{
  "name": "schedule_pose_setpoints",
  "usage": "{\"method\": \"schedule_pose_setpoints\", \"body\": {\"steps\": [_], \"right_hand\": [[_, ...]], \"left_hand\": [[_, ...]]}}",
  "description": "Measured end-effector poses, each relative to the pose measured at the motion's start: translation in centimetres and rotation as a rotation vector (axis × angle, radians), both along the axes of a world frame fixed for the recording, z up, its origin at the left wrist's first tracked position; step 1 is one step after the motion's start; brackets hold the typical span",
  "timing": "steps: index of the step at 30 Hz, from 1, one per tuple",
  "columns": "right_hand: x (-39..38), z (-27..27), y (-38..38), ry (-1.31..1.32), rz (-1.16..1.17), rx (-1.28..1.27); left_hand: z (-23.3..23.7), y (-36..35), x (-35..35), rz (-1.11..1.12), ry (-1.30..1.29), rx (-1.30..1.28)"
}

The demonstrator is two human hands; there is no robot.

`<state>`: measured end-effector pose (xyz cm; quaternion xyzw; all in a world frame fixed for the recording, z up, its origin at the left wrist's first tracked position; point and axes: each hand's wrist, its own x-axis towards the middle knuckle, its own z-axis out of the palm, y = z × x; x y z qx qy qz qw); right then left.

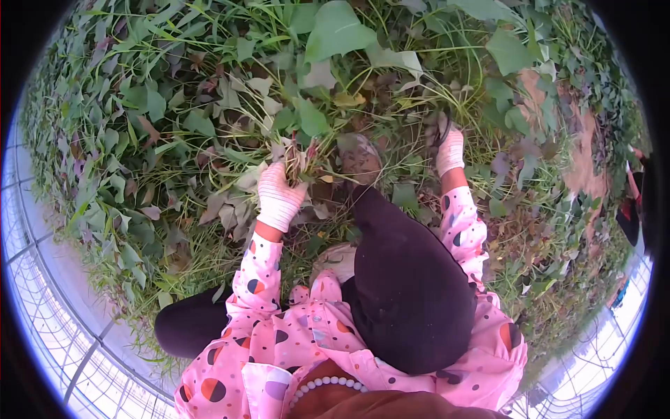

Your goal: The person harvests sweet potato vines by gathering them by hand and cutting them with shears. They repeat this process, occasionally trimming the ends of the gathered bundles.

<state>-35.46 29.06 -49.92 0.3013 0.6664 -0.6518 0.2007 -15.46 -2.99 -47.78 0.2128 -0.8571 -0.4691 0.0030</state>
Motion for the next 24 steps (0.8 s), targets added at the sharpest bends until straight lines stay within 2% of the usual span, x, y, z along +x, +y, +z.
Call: {"method": "schedule_pose_setpoints", "body": {"steps": [2, 3, 4, 7, 9, 12, 13, 15, 16, 17, 18, 20, 22, 24], "right_hand": [[-0.3, -1.6, 3.2, -0.061, -0.162, 0.023], [-0.2, -4.5, 5.7, -0.052, -0.26, 0.022], [0.1, -4.9, 7.1, -0.119, -0.335, 0.023], [1.3, -3.9, 8.3, -0.101, -0.344, -0.106], [2.1, -1.2, 6.1, 0.019, -0.126, 0.078], [3.1, -0.2, 3.7, 0.08, -0.078, 0.023], [3.5, 0.3, 2.5, 0.152, -0.039, 0.047], [4.1, 0.1, 1.3, 0.148, -0.037, 0.022], [4.3, 0.1, 0.4, 0.19, -0.067, -0.026], [4.3, 0.4, 0.1, 0.179, -0.029, -0.05], [4.3, 0.8, 0.0, 0.173, 0.003, -0.069], [4.0, 1.1, -0.3, 0.242, 0.126, -0.065], [3.1, 2.6, -1.3, 0.319, 0.179, 0.009], [2.0, 3.0, -1.3, 0.264, 0.216, 0.112]], "left_hand": [[2.3, -1.5, 0.0, 0.042, -0.056, -0.021], [3.3, -2.5, -0.2, 0.018, -0.102, -0.059], [6.1, -3.3, -1.2, 0.028, -0.134, 0.148], [6.9, -6.6, -1.1, -0.092, -0.242, 0.344], [4.5, -6.6, -0.8, -0.02, -0.199, 0.382], [5.3, -5.4, -1.8, 0.113, -0.16, 0.367], [4.1, -5.5, -1.4, 0.064, -0.128, 0.369], [5.1, -3.0, -2.2, -0.027, -0.192, 0.408], [3.6, -2.6, -2.4, -0.287, -0.17, 0.054], [2.7, -1.9, -2.0, -0.481, -0.201, -0.152], [5.5, 0.3, -4.1, -0.679, -0.224, -0.36], [2.3, 1.9, -3.5, -0.759, -0.15, -0.659], [-0.2, 2.7, -3.5, -0.743, -0.187, -0.62], [-1.4, 2.9, -4.3, -0.745, -0.37, -0.575]]}}
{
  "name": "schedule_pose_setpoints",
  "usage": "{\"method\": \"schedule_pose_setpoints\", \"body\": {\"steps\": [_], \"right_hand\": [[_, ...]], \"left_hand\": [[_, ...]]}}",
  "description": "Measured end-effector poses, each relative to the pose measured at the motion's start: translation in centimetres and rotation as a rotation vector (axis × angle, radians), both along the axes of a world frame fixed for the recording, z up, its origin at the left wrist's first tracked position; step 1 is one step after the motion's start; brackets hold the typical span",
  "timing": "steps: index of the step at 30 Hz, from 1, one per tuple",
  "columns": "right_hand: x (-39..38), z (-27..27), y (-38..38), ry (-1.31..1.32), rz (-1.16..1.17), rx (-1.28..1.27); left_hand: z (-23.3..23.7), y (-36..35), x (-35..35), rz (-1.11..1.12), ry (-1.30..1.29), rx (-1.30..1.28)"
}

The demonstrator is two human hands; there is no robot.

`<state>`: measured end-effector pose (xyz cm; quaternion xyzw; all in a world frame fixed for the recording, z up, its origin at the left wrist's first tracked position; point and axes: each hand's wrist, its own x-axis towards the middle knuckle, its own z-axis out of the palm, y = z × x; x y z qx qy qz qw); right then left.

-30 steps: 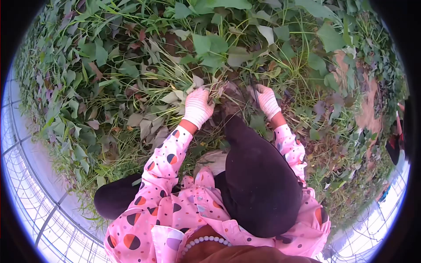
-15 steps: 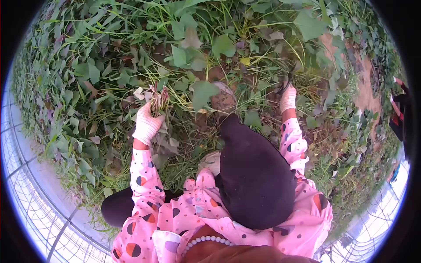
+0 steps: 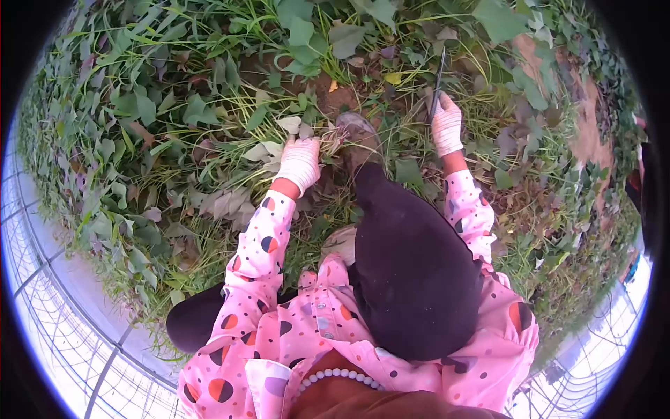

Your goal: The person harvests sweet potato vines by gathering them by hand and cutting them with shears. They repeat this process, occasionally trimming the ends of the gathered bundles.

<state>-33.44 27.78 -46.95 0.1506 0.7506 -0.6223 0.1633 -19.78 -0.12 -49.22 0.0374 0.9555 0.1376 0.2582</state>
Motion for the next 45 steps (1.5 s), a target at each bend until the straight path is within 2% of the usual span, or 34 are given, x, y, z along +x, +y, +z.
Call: {"method": "schedule_pose_setpoints", "body": {"steps": [1, 3, 5, 6, 8, 9, 11, 12, 14, 17, 19, 21, 24, 26, 27, 28, 30, 31, 34, 35, 38, 39, 40, 42, 43, 45], "right_hand": [[-0.4, -0.7, 0.5, -0.016, -0.03, 0.02], [-1.1, -2.8, 1.2, -0.015, -0.062, 0.033], [-1.0, -5.0, 1.6, -0.033, -0.146, 0.278], [-1.2, -9.6, 3.3, 0.002, 0.008, 0.443], [-1.1, -7.6, 1.2, 0.022, 0.294, 0.594], [-1.1, -5.6, -0.6, 0.04, 0.481, 0.659], [0.6, -3.8, -4.5, 0.056, 0.81, 0.718], [1.4, -3.6, -6.0, 0.066, 0.952, 0.717], [3.0, -5.4, -7.5, 0.121, 0.909, 0.712], [2.1, -4.1, -7.0, 0.087, 0.963, 0.69], [2.5, -4.3, -5.4, 0.062, 1.04, 0.642], [2.2, -3.0, -3.5, -0.004, 0.935, 0.514], [2.0, -5.2, -0.9, -0.004, 0.617, 0.25], [1.1, -5.8, -0.4, -0.301, 0.233, -0.147], [0.4, -4.3, -0.6, -0.446, 0.199, -0.389], [0.1, -5.5, -0.3, -0.443, 0.196, -0.385], [-0.7, -8.8, 0.1, -0.574, 0.049, -0.755], [-0.8, -8.2, -0.2, -0.574, 0.047, -0.753], [-0.7, -4.4, -2.8, -0.258, 0.035, -0.592], [-0.9, -9.7, -2.5, -0.387, -0.146, -0.793], [-0.5, -7.9, -3.3, -0.353, -0.181, -0.811], [0.0, -10.4, -1.8, -0.43, -0.015, -0.849], [0.0, -10.1, -1.9, -0.426, -0.011, -0.847], [0.4, -8.7, -2.5, -0.31, 0.081, -0.484], [0.0, -7.9, -2.1, -0.418, 0.032, -0.715], [0.5, -7.6, -2.3, -0.34, 0.055, -0.633]], "left_hand": [[-0.1, -0.2, -0.6, -0.042, -0.126, 0.025], [0.9, -0.2, -0.8, 0.007, -0.174, 0.03], [2.5, -0.8, -0.6, 0.063, -0.22, 0.014], [4.3, -1.2, -0.5, 0.123, -0.237, 0.009], [6.5, -3.4, 0.3, 0.188, -0.185, 0.085], [7.7, -4.9, 0.9, 0.226, -0.13, 0.218], [11.6, -6.1, 0.8, 0.447, -0.227, 0.56], [13.5, -5.6, 0.4, 0.419, -0.127, 0.619], [16.4, -5.5, -0.6, 0.243, -0.054, 0.344], [19.3, -7.8, -1.7, 0.212, 0.028, 0.274], [22.5, -10.0, -2.6, 0.521, 0.05, 0.527], [24.7, -12.5, -2.8, 0.756, 0.145, 0.523], [27.5, -11.3, -4.4, 0.712, 0.287, 0.541], [26.8, -9.4, -6.1, 0.612, 0.336, 0.529], [26.6, -8.3, -7.3, 0.53, 0.367, 0.454], [25.9, -7.7, -8.2, 0.434, 0.362, 0.487], [24.8, -4.7, -10.8, 0.39, 0.34, 0.523], [24.1, -3.5, -12.2, 0.307, 0.378, 0.485], [21.4, 0.9, -16.5, 0.147, 0.504, 0.388], [19.5, 2.0, -18.2, 0.054, 0.475, 0.396], [12.8, 5.2, -22.0, -0.219, 0.405, 0.384], [10.1, 6.1, -23.4, -0.269, 0.333, 0.356], [7.7, 7.0, -24.8, -0.318, 0.264, 0.328], [5.0, 8.0, -26.7, -0.296, 0.131, 0.287], [3.7, 8.3, -27.9, -0.284, 0.041, 0.228], [1.7, 8.0, -28.8, -0.239, -0.03, 0.179]]}}
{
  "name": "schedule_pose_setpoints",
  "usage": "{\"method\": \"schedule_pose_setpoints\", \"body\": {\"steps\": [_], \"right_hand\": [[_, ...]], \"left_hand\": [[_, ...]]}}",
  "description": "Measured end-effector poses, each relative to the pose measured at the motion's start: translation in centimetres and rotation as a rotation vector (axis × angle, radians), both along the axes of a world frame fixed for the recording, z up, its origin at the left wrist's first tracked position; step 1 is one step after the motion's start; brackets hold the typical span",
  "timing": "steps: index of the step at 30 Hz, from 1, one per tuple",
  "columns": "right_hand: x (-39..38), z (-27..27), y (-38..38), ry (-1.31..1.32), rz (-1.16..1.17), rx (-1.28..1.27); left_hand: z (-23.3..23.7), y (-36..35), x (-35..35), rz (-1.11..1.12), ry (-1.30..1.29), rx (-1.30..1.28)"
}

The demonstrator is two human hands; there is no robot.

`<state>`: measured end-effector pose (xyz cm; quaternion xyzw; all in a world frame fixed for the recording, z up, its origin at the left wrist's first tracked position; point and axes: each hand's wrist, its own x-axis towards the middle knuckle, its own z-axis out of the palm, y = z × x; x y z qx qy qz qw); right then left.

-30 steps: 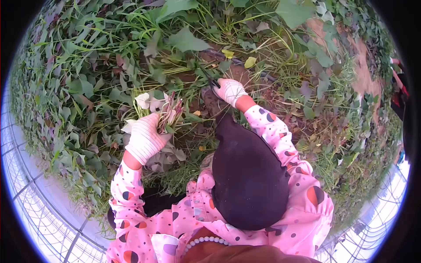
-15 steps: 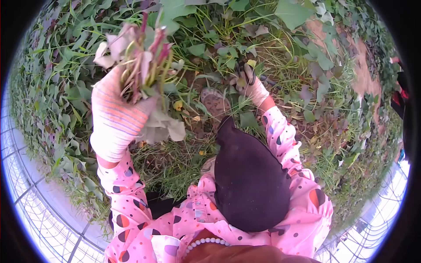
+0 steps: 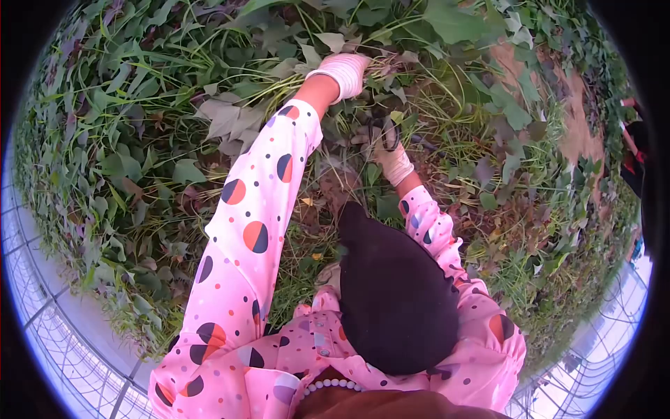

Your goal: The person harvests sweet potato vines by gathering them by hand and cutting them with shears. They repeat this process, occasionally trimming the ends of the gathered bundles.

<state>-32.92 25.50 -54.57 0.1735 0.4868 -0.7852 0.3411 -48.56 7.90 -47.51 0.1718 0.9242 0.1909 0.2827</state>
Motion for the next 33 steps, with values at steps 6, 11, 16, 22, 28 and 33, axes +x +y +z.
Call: {"method": "schedule_pose_setpoints", "body": {"steps": [6, 11, 16, 22, 28, 33], "right_hand": [[0.0, -5.1, 2.0, 0.029, -0.031, -0.033], [0.3, -3.6, 0.9, -0.037, -0.13, -0.03], [0.1, -1.2, -1.2, -0.118, -0.178, 0.047], [0.4, -1.2, -0.2, -0.215, -0.138, -0.009], [-0.2, -1.7, -1.1, -0.191, -0.28, -0.042], [-1.7, -1.4, -0.4, -0.172, -0.186, 0.146]], "left_hand": [[-4.0, -1.3, -0.5, 0.063, -0.089, -0.058], [-3.6, -0.9, -0.1, 0.062, -0.144, -0.141], [-4.7, -0.7, 1.0, -0.022, -0.134, -0.203], [-4.3, 0.3, 2.3, 0.002, -0.038, -0.239], [-2.7, 0.4, 2.9, 0.053, -0.099, -0.194], [-2.9, 0.7, 3.1, 0.021, -0.113, -0.23]]}}
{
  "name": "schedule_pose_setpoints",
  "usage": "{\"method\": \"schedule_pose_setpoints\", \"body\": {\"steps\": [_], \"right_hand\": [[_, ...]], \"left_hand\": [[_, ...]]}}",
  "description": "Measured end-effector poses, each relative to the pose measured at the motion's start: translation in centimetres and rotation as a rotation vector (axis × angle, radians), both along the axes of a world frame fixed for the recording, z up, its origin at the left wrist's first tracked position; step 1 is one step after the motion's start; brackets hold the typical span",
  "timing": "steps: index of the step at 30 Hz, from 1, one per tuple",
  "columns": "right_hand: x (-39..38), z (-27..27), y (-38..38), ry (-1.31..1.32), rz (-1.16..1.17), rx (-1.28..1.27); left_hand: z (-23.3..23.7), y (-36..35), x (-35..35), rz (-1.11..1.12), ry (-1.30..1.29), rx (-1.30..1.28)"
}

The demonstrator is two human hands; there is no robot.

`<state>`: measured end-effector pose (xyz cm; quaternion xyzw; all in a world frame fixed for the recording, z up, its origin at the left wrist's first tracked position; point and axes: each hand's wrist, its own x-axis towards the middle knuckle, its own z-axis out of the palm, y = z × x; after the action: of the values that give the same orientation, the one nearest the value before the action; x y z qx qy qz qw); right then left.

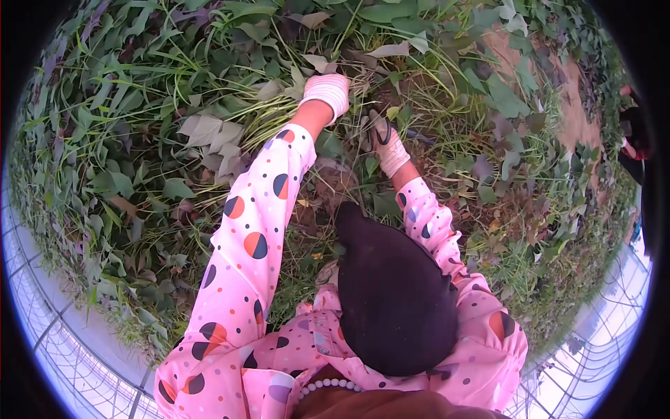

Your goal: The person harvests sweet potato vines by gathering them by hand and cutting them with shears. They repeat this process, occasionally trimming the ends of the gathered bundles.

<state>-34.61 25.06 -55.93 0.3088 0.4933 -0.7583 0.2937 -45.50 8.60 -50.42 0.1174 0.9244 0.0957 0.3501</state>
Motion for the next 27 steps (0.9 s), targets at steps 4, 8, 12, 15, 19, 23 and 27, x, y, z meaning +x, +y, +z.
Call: {"method": "schedule_pose_setpoints", "body": {"steps": [4, 8, 12, 15, 19, 23, 27], "right_hand": [[-0.4, 0.8, 0.4, 0.036, 0.178, 0.226], [0.4, 1.4, 1.2, 0.067, 0.285, 0.406], [2.0, 1.5, 2.4, 0.087, 0.303, 0.407], [2.9, 1.7, 2.6, 0.047, 0.147, 0.34], [4.0, 2.8, 3.6, 0.113, 0.086, 0.276], [4.3, 3.3, 3.1, 0.169, 0.064, 0.347], [3.5, 4.8, 1.8, 0.286, 0.139, 0.358]], "left_hand": [[-1.8, 0.6, 1.4, -0.06, 0.213, -0.05], [-1.1, 0.5, 2.1, -0.058, 0.174, -0.049], [0.5, -0.4, 4.4, -0.044, 0.274, 0.03], [6.7, -3.1, 6.7, 0.173, 0.337, 0.165], [11.3, -11.4, 13.0, 0.852, 0.534, 0.846], [17.4, -20.6, 18.9, 1.462, 0.702, 1.02], [20.0, -29.5, 26.8, 1.99, 1.099, 1.049]]}}
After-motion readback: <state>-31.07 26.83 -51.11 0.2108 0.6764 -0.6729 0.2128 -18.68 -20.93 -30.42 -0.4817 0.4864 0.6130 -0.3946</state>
